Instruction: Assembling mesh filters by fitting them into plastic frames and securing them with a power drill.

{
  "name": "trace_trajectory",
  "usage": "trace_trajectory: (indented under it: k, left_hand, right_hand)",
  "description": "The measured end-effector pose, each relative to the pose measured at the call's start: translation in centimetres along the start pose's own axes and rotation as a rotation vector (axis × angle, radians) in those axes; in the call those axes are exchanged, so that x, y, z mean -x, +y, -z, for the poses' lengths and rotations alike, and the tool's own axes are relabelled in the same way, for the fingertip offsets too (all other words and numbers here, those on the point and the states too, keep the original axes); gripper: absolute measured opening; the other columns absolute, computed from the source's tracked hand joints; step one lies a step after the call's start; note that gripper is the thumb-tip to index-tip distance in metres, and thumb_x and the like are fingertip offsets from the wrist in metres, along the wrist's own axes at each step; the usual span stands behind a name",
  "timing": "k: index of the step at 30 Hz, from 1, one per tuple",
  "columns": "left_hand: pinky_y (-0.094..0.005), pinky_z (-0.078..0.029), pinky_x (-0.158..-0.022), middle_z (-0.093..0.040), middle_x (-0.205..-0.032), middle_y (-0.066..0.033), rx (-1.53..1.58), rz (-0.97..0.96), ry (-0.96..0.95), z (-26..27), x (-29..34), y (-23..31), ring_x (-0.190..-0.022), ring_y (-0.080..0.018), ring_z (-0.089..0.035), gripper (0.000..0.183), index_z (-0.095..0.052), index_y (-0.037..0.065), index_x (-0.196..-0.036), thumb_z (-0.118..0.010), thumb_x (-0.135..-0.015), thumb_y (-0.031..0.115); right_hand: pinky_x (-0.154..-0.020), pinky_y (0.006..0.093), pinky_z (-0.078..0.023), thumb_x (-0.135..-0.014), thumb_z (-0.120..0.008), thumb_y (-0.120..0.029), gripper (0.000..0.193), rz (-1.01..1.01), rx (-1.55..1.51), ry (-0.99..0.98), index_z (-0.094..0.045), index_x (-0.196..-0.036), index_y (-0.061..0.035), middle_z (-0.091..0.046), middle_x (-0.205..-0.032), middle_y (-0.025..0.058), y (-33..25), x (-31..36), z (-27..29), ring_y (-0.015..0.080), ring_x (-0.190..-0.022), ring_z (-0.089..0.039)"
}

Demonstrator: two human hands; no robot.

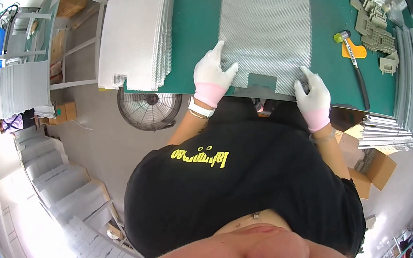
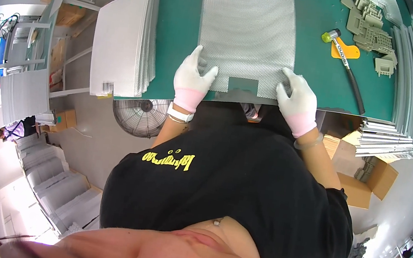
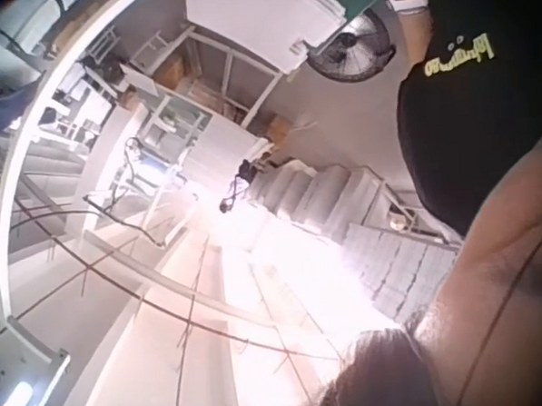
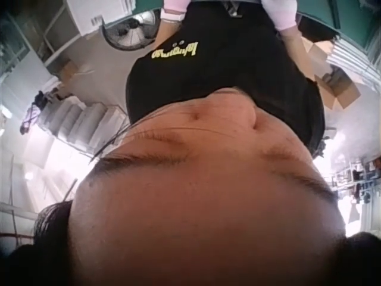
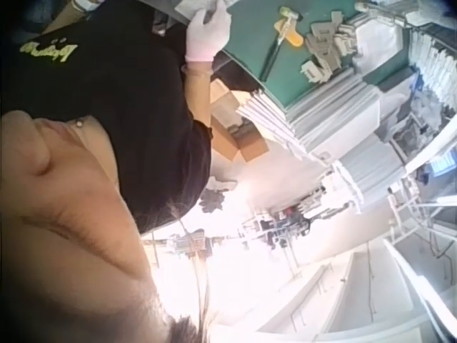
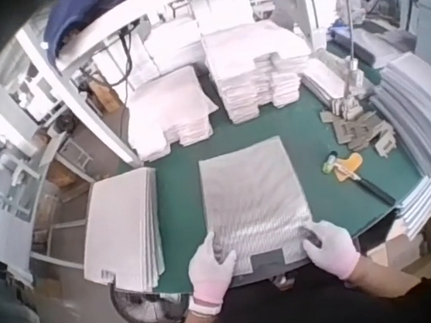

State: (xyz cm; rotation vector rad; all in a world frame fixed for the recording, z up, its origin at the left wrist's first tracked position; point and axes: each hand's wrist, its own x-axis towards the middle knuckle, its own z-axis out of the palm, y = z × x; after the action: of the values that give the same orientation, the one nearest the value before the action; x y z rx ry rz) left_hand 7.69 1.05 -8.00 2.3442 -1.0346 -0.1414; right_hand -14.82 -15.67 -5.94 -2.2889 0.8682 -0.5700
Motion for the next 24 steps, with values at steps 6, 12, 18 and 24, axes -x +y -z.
trace_trajectory:
  k: [6,12,18,24]
  left_hand:
    - [-0.0371,-0.054,-0.079,-0.066,-0.096,-0.0093,-0.041,-0.001,-0.016,0.1,-0.1,-0.1,-0.087,-0.0256,-0.065,0.071,-0.055,0.004,-0.137,-0.081,-0.077,0.03]
    - [-0.0372,-0.054,-0.08,-0.065,-0.099,-0.0113,-0.037,0.028,-0.052,0.7,-0.5,0.6,-0.089,-0.0272,-0.065,0.071,-0.056,0.004,-0.136,-0.082,-0.076,0.032]
    - [-0.0587,-0.03,-0.112,-0.049,-0.142,-0.0214,-0.158,-0.134,-0.043,1.3,-1.5,-0.4,-0.137,-0.0435,-0.038,0.074,-0.056,0.017,-0.142,-0.077,-0.077,0.045]
    - [-0.0593,-0.014,-0.12,-0.042,-0.153,-0.0185,-0.287,-0.247,-0.161,-0.1,-3.3,-1.7,-0.144,-0.0449,-0.031,0.069,-0.058,0.017,-0.141,-0.07,-0.082,0.05]
  right_hand:
    - [-0.077,0.038,-0.053,-0.086,-0.068,-0.013,0.036,0.018,0.055,-0.024,-0.065,-0.121,-0.0064,-0.064,-0.093,0.0134,0.4,-0.1,-0.2,0.0308,-0.084,-0.065]
    - [-0.076,0.0406,-0.053,-0.088,-0.067,-0.018,0.034,0.011,0.143,-0.073,-0.064,-0.121,-0.009,-0.062,-0.092,0.0139,0.9,-0.3,-0.1,0.0326,-0.084,-0.064]
    - [-0.077,0.0429,-0.053,-0.088,-0.068,-0.023,0.032,-0.036,0.286,-0.157,-0.066,-0.118,-0.0129,-0.06,-0.096,0.0167,0.0,-0.8,1.2,0.0349,-0.088,-0.063]
    - [-0.093,0.0418,-0.051,-0.087,-0.067,-0.015,0.026,0.358,0.309,0.188,-0.069,-0.11,-0.0041,-0.068,-0.111,0.0184,1.2,-11.9,8.0,0.0372,-0.107,-0.063]
